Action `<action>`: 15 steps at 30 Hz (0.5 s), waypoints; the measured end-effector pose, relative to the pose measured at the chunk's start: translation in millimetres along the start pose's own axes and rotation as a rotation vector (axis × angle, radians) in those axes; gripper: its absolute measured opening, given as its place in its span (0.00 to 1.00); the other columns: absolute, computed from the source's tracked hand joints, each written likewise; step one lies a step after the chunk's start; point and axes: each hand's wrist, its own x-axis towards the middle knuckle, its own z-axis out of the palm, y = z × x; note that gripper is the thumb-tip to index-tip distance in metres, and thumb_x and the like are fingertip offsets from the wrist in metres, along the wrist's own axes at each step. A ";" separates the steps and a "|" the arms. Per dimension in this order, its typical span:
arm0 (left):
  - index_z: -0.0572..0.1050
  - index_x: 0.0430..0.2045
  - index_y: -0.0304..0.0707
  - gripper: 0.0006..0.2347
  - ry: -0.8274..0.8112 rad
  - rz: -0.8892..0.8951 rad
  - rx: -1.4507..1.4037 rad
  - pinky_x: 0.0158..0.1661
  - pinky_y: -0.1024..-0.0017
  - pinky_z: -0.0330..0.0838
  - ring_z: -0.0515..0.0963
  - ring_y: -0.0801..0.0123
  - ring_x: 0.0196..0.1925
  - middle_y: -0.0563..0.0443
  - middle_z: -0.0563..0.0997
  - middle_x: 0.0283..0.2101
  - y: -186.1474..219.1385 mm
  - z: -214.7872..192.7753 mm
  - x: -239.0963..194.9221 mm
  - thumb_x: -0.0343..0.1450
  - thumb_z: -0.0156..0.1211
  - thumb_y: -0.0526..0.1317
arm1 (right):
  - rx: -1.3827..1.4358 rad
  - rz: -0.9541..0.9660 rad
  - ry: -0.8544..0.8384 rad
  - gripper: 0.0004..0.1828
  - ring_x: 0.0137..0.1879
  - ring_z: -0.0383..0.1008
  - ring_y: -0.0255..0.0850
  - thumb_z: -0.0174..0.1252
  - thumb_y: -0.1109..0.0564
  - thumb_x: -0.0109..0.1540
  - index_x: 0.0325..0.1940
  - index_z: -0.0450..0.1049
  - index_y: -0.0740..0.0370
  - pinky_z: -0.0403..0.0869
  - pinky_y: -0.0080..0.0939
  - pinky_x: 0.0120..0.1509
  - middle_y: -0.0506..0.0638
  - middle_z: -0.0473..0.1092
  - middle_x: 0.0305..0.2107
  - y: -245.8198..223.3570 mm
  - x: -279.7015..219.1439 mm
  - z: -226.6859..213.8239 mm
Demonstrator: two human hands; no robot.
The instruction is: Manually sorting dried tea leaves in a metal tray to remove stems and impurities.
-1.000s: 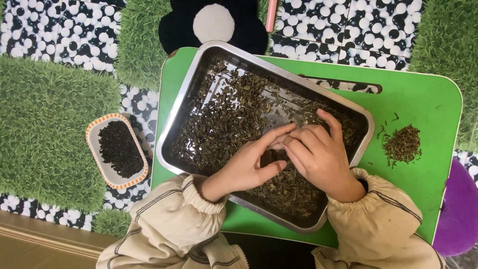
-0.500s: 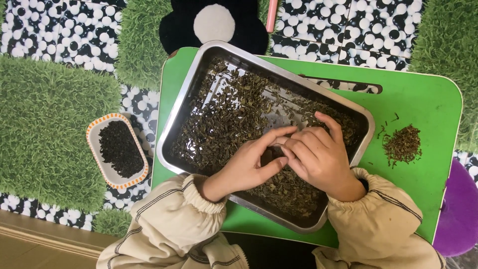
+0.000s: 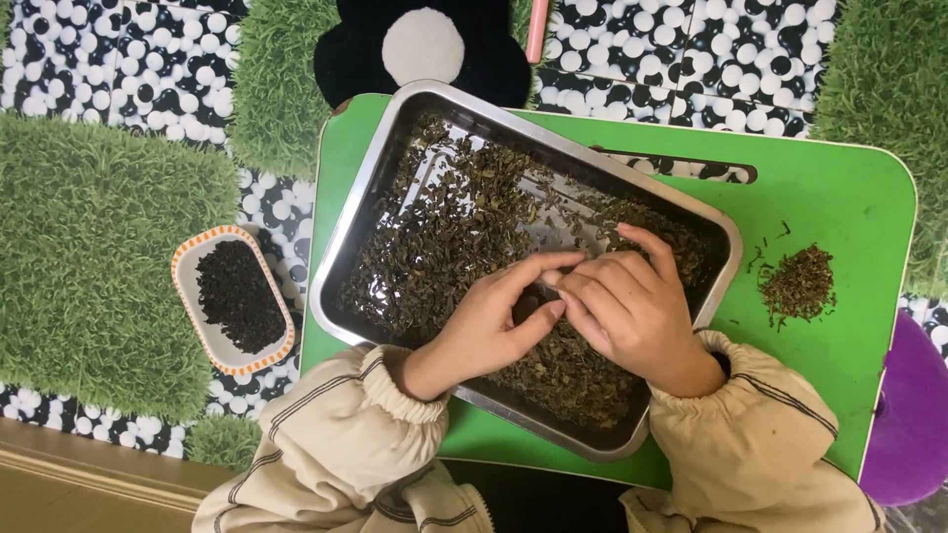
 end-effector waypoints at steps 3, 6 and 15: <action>0.69 0.60 0.32 0.19 0.004 -0.002 0.007 0.53 0.51 0.72 0.80 0.45 0.50 0.41 0.84 0.43 1.1 0.0 0.2 0.72 0.55 0.31 | 0.011 0.000 0.002 0.02 0.38 0.74 0.44 0.62 0.61 0.63 0.36 0.79 0.62 0.70 0.61 0.69 0.49 0.74 0.30 1.9 -3.6 2.4; 0.70 0.58 0.32 0.18 0.019 -0.003 0.023 0.49 0.53 0.74 0.81 0.45 0.46 0.39 0.84 0.40 2.4 0.7 1.0 0.72 0.55 0.31 | 0.021 -0.010 0.004 0.03 0.37 0.74 0.45 0.62 0.62 0.63 0.35 0.79 0.63 0.72 0.59 0.68 0.50 0.74 0.30 1.3 -1.0 0.7; 0.72 0.57 0.31 0.18 0.034 0.017 0.030 0.45 0.56 0.75 0.82 0.50 0.39 0.42 0.82 0.32 -16.7 5.3 -2.2 0.71 0.57 0.30 | 0.029 -0.018 0.001 0.03 0.37 0.75 0.44 0.61 0.61 0.63 0.35 0.79 0.62 0.74 0.58 0.65 0.50 0.74 0.29 3.9 -2.0 2.2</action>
